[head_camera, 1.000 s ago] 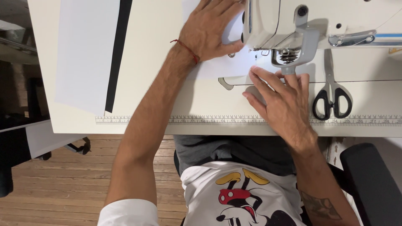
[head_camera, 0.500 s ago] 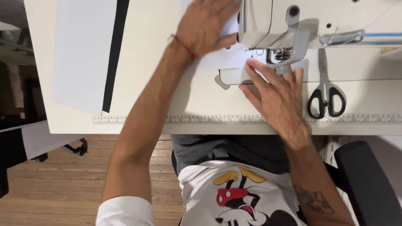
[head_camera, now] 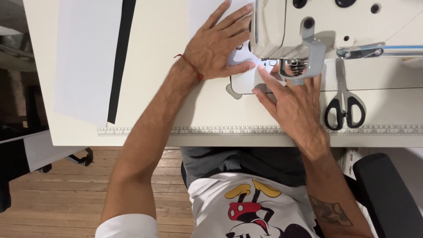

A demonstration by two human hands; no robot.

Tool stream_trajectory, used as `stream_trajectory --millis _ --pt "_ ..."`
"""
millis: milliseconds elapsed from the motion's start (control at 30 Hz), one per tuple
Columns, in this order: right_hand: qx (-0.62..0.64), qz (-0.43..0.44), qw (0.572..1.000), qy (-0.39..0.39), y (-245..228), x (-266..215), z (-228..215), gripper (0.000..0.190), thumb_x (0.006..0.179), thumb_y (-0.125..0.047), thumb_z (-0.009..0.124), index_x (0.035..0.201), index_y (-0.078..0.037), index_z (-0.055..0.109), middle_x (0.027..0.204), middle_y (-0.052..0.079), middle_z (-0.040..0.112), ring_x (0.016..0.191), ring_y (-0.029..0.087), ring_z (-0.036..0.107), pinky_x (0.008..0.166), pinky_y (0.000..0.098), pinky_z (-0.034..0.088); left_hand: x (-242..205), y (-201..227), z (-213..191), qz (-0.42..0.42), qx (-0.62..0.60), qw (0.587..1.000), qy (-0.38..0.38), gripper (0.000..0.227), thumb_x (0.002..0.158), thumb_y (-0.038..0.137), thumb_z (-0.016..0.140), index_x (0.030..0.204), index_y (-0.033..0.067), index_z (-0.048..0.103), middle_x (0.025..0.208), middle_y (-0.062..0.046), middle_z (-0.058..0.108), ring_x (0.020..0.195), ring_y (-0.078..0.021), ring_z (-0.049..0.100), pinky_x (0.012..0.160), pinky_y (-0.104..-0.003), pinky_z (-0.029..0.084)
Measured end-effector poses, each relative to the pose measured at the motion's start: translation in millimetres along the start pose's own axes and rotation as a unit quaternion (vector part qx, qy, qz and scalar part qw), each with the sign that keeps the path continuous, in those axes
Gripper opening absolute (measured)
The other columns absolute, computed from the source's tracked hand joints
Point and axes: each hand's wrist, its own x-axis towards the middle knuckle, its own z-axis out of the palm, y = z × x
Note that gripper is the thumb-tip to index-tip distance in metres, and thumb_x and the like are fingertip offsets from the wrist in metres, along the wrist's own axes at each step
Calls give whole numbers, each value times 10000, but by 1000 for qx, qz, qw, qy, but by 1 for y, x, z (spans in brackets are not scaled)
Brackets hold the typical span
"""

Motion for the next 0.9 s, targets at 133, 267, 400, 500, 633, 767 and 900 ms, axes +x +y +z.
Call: stream_trajectory --millis 133,267,400,500,633,767,900 --pt "6 -2 1000 19 0 3 -1 527 1242 -562 745 1655 -240 807 1552 105 778 1547 422 598 1286 653 367 2 -3 -2 -4 -12 1000 3 658 1302 642 560 1199 14 727 1649 -247 711 1708 -366 417 1421 -620 201" --pt "0 9 1000 11 2 3 4 571 1231 -578 753 1714 -275 764 1531 115 815 1565 426 599 1309 658 339 6 -5 -4 -10 -14 1000 -14 677 1286 629 595 1419 -16 753 1743 -231 624 1718 -360 391 1421 -615 173" --pt "-5 76 993 -86 1 2 12 679 1221 -684 600 1812 -352 627 1351 169 844 1460 489 629 1276 796 314 9 -8 -4 -16 -19 1000 -19 745 1268 634 605 1560 -37 745 1745 -209 620 1700 -366 410 1410 -617 179" --pt "-86 11 996 -20 -3 -12 -14 635 1244 -706 614 1724 -310 744 1160 109 767 1197 311 630 1170 510 423 9 -13 -2 -17 -5 1000 -24 707 1239 629 653 1521 -12 754 1723 -194 625 1670 -375 463 1385 -618 235" --pt "27 37 993 113 28 -46 -47 305 1172 -284 967 1315 -21 909 1514 171 774 1395 397 699 1233 604 425 9 -16 -1 -10 -6 1000 -12 670 1253 605 665 1476 -17 769 1720 -181 627 1682 -377 454 1407 -623 208" --pt "29 80 951 297 56 -79 -67 333 1325 12 814 1581 183 687 1439 412 716 1305 557 700 1042 626 604 15 -18 -5 -25 -9 999 -46 761 1239 637 602 1643 -4 675 1779 -182 570 1692 -393 413 1383 -652 238" --pt "-18 279 960 27 42 -102 -123 835 1270 -265 902 1898 143 533 1633 565 664 1440 702 636 1123 693 523 11 -26 3 -1 6 999 -35 733 1261 651 617 1465 -44 725 1721 -217 639 1717 -398 368 1420 -635 168"
